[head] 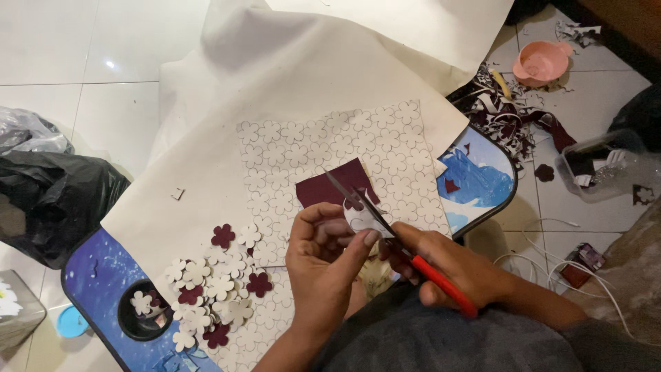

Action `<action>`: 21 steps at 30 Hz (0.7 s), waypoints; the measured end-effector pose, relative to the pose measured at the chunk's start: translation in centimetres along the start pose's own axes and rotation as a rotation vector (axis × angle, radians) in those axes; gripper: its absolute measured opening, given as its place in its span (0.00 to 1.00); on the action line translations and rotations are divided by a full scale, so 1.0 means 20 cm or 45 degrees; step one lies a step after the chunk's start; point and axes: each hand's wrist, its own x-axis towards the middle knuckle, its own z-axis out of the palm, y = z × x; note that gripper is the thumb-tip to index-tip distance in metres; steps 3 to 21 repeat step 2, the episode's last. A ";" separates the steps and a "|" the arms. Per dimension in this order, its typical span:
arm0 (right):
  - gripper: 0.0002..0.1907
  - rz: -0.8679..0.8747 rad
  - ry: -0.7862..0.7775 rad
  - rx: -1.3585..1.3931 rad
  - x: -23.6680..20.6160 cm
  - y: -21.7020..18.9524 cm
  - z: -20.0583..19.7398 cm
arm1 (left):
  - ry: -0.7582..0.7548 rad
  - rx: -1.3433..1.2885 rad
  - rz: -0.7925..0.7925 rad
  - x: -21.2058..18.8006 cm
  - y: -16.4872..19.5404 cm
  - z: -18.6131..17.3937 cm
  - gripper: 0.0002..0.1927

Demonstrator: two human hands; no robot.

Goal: The person uses red-handled scissors to cut flower-shaped pieces from a sheet of maroon material that has a pre-drawn pattern. The cut shapes are placed on the table next to a pile of previously cut white and maroon pieces.

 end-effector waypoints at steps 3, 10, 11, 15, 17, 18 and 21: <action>0.60 -0.028 -0.018 0.014 0.01 0.03 0.01 | 0.027 0.047 0.044 0.00 -0.02 0.01 0.23; 0.60 -0.028 -0.018 0.014 0.01 0.03 0.01 | 0.027 0.047 0.044 0.00 -0.02 0.01 0.23; 0.60 -0.028 -0.018 0.014 0.01 0.03 0.01 | 0.027 0.047 0.044 0.00 -0.02 0.01 0.23; 0.60 -0.028 -0.018 0.014 0.01 0.03 0.01 | 0.027 0.047 0.044 0.00 -0.02 0.01 0.23; 0.60 -0.028 -0.018 0.014 0.01 0.03 0.01 | 0.027 0.047 0.044 0.00 -0.02 0.01 0.23; 0.60 -0.028 -0.018 0.014 0.01 0.03 0.01 | 0.027 0.047 0.044 0.00 -0.02 0.01 0.23; 0.60 -0.028 -0.018 0.014 0.01 0.03 0.01 | 0.027 0.047 0.044 0.00 -0.02 0.01 0.23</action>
